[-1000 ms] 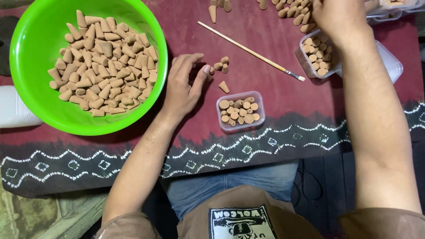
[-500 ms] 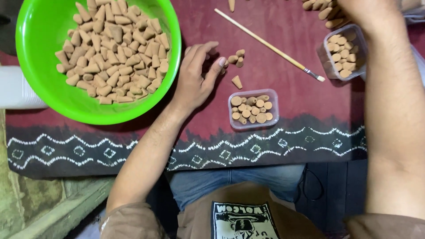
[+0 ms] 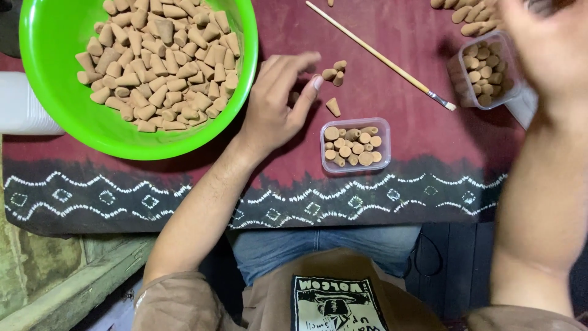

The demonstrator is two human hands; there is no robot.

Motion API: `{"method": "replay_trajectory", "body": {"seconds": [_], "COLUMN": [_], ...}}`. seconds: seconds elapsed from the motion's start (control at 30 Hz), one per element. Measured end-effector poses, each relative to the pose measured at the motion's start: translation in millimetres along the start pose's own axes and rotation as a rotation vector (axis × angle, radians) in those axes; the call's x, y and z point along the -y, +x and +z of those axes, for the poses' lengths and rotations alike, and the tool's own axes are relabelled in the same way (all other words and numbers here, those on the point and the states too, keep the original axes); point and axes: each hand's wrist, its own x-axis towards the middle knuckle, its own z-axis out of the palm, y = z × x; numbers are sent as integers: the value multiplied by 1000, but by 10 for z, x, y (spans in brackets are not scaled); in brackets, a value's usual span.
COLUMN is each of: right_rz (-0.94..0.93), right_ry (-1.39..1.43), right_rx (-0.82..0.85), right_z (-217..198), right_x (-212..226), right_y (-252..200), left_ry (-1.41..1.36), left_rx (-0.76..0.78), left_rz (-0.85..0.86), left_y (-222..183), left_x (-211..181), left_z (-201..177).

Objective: Picking up incense cones from a large bowl and arranging them into a small plastic container and on a table.

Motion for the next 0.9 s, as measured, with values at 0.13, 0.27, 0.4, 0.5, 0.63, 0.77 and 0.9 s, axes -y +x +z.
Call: {"method": "replay_trajectory", "body": {"seconds": [0.13, 0.27, 0.4, 0.5, 0.63, 0.77, 0.9], "right_rz": [-55, -80, -93, -104, -126, -168, -193], "right_ry": [86, 233, 257, 259, 296, 264, 249], "right_rx": [-8, 68, 47, 22, 50, 66, 23], "right_z": [554, 944, 1105, 1126, 1112, 1113, 1178], "right_x": [380, 453, 392, 314, 271, 216, 157], "right_y": [-38, -94, -110, -125, -173, -198, -217], "left_ry": [-65, -328, -335, -416, -409, -420, -385], "left_rx": [72, 166, 140, 110, 102, 138, 161], "left_rz": [139, -11, -73, -157, -104, -69, 2], "left_y": [-21, -33, -77, -78, -56, -52, -75], "left_x": [-140, -278, -263, -268, -298, -303, -231], "left_z": [13, -72, 13, 73, 124, 149, 172]}}
